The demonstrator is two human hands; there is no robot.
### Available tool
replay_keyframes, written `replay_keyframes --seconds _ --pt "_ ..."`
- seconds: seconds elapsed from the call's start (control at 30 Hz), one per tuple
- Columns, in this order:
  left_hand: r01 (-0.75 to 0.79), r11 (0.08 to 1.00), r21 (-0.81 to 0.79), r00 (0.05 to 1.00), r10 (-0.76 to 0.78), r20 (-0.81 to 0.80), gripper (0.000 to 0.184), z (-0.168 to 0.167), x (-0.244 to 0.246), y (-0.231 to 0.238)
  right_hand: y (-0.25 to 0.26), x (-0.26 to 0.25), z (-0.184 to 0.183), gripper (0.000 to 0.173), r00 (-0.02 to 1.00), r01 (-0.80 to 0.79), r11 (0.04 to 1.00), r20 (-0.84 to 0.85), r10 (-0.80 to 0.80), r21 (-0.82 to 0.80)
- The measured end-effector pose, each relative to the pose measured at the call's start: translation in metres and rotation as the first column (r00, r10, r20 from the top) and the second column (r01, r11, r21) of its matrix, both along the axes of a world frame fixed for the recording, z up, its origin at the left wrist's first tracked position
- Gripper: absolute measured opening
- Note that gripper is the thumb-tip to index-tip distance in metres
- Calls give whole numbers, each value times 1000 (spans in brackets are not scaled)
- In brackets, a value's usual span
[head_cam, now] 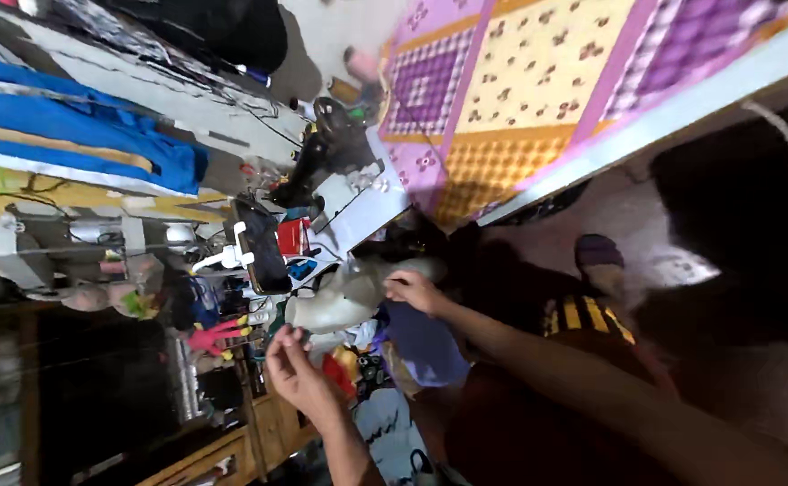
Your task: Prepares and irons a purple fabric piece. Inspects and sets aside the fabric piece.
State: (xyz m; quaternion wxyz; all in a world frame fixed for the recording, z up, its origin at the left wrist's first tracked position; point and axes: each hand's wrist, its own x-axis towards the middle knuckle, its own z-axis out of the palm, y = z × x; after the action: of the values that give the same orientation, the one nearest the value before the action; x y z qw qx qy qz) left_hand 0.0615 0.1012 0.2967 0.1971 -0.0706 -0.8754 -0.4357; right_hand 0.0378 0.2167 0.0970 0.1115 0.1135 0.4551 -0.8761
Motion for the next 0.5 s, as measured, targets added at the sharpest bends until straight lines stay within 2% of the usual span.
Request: replay_keyframes --seconds 0.1,0.23,0.37,0.5 --pt "-94 994 -53 992 89 -90 41 12 -32 6 -18 -43 53 38 999 -19 965 -48 6 -263" --pt "-153 982 -111 987 146 -69 48 4 -65 24 -31 -87 76 44 987 -159 812 -112 116 -561" --pt "-239 965 -105 962 220 -162 37 -3 -74 29 -32 -95 93 43 948 -317 688 -209 239 -653" --pt "-295 951 -93 933 266 -241 30 -10 -77 33 -28 -100 99 30 946 -322 637 -225 232 -700"
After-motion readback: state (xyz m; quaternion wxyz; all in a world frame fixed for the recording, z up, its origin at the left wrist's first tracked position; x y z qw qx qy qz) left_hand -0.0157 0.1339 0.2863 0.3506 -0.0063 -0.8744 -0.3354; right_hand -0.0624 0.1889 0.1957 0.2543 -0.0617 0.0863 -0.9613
